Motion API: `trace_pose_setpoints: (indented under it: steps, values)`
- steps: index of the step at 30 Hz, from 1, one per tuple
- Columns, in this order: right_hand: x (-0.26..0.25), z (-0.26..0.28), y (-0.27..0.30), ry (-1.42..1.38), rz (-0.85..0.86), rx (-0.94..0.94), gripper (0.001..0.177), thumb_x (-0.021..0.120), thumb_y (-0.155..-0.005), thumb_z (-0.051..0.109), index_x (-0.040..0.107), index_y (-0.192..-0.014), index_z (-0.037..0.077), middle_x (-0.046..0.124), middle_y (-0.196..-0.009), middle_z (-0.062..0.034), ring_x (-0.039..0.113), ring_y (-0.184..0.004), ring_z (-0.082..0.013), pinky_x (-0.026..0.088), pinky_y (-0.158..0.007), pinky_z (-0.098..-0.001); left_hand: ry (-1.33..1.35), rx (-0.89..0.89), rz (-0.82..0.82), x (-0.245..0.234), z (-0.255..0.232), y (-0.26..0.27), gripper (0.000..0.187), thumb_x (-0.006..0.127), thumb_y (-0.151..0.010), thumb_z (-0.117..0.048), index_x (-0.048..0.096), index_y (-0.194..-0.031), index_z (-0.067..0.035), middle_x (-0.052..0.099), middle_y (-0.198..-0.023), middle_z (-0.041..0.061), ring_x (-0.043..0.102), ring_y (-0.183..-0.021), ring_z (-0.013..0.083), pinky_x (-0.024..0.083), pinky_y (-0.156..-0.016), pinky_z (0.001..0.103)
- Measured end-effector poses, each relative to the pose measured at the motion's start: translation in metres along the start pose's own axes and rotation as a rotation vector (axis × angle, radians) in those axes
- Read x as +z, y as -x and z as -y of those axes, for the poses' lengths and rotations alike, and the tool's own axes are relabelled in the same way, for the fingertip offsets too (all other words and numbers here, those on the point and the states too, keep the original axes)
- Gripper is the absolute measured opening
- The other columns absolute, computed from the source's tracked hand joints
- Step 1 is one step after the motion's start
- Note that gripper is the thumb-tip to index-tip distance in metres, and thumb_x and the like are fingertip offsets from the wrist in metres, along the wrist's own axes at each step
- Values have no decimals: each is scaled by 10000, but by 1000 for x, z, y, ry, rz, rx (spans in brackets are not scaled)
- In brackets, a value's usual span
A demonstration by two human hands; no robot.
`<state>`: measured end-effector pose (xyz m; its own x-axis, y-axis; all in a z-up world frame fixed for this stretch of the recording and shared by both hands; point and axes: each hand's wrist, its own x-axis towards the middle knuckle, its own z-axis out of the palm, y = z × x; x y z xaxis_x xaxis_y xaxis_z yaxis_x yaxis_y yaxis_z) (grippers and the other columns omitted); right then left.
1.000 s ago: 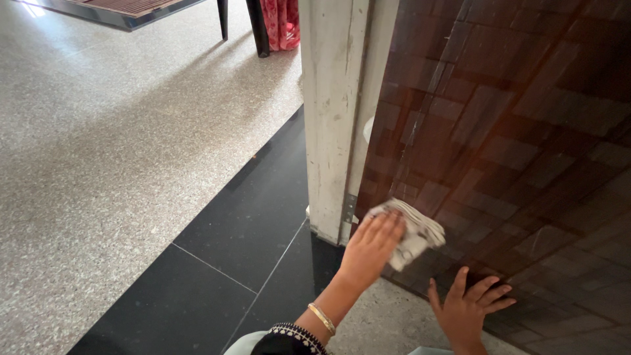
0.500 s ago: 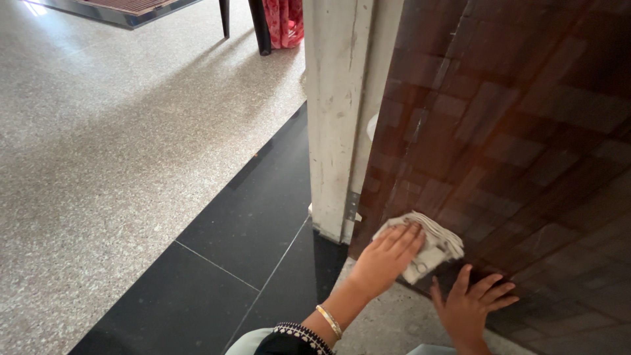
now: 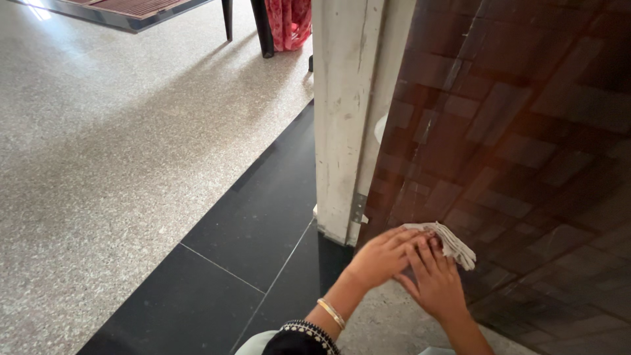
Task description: The person sits on the floor and wipes the lower section of a wooden door with a white cloth. They repeatedly rub the surface, fold the cloth to expose a clean side, and continue cleaning the same area.
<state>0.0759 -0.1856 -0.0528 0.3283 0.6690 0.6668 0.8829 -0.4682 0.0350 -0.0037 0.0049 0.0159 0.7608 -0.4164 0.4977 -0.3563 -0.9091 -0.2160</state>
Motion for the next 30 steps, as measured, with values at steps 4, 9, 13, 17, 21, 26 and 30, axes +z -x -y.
trace_pose_setpoints:
  steps: [4,9,13,17,21,26,30]
  values:
    - [20,-6,-2,244,5,23,688,724,-834,416,512,-1440,168,433,-1570,-122,420,-1439,-315,386,-1039,-542,30,-107,-212,-7,12,5,404,611,-957,-229,640,-1352,-147,459,-1624,54,430,-1496,234,326,-1263,442]
    - [20,-18,6,304,-1,63,680,671,-912,313,461,-1549,202,400,-1654,-11,396,-1497,-171,392,-1076,-462,24,-197,-349,-10,8,10,437,656,-975,-223,611,-1410,-229,429,-1629,76,407,-1508,234,291,-1281,504]
    - [-3,-22,4,589,71,14,669,607,-954,282,446,-1603,299,327,-1701,52,334,-1519,-119,349,-1124,-521,140,-371,-276,-6,8,8,743,712,-878,-288,443,-1549,-115,374,-1629,177,349,-1521,332,234,-1258,541]
    - [-33,-44,0,546,305,287,709,564,-872,401,422,-1566,375,273,-1698,103,299,-1500,-142,198,-1098,-707,228,-550,-371,-3,19,8,854,703,-948,-359,272,-1578,24,279,-1637,290,266,-1529,439,211,-1247,554]
    - [-69,-64,26,793,404,516,638,521,-970,492,483,-1578,302,333,-1709,-21,335,-1583,-244,148,-1285,-732,381,-700,-463,-4,24,9,844,663,-1005,-318,209,-1573,111,225,-1641,341,264,-1526,472,270,-1235,516]
    - [-99,-95,71,684,-8,613,774,457,-1101,484,306,-1616,-73,141,-1726,-299,153,-1584,-508,83,-1238,-707,433,-734,-410,0,23,8,764,622,-1024,-236,215,-1583,87,284,-1639,317,313,-1520,465,329,-1209,481]
    - [-92,-115,113,459,-182,675,811,361,-1160,481,48,-1711,-26,-93,-1755,-255,-23,-1605,-489,35,-1275,-666,537,-750,-410,2,17,9,764,598,-1041,-206,167,-1607,74,340,-1600,341,377,-1467,491,392,-1151,480]
